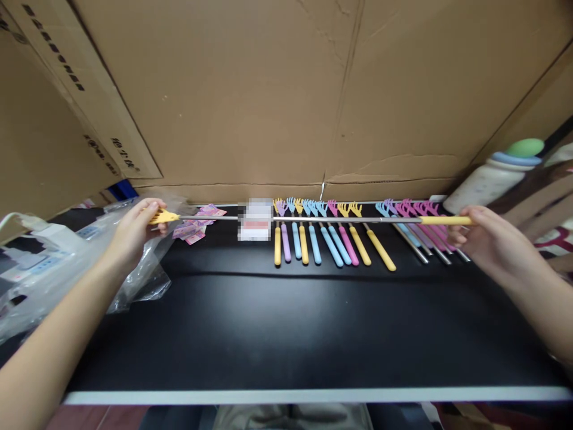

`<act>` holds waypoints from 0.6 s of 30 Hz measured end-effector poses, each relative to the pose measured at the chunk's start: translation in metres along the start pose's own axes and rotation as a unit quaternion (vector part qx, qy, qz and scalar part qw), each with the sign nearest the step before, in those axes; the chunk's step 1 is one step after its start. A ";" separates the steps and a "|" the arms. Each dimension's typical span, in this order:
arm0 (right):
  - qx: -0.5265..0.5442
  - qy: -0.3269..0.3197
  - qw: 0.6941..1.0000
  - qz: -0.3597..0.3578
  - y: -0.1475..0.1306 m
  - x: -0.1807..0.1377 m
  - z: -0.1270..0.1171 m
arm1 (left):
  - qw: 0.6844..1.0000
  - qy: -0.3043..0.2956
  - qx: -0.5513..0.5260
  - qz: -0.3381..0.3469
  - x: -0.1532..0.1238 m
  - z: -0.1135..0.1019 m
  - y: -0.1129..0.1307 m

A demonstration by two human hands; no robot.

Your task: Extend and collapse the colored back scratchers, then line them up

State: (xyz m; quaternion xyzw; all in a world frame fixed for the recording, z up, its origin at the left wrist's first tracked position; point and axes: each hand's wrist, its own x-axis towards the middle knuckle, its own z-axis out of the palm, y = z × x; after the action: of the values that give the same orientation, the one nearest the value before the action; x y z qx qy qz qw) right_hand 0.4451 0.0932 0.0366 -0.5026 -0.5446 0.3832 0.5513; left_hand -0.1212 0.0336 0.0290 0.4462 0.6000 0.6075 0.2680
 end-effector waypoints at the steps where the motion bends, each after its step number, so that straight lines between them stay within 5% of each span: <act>1: 0.004 -0.003 1.000 0.003 0.002 0.000 0.000 | 1.000 0.002 -0.008 -0.002 0.000 0.001 0.000; 11: -0.005 -0.066 0.998 -0.013 0.005 -0.005 0.005 | 0.998 0.027 -0.052 -0.015 -0.001 0.003 -0.001; 18: -0.049 -0.180 0.982 -0.008 0.006 -0.014 0.013 | 0.998 -0.048 -0.048 -0.006 -0.008 0.012 -0.002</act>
State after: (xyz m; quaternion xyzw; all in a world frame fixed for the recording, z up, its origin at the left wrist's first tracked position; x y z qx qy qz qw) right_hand 0.4319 0.0823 0.0263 -0.4476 -0.6567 0.4361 0.4221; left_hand -0.1074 0.0334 0.0242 0.4575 0.5594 0.6119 0.3216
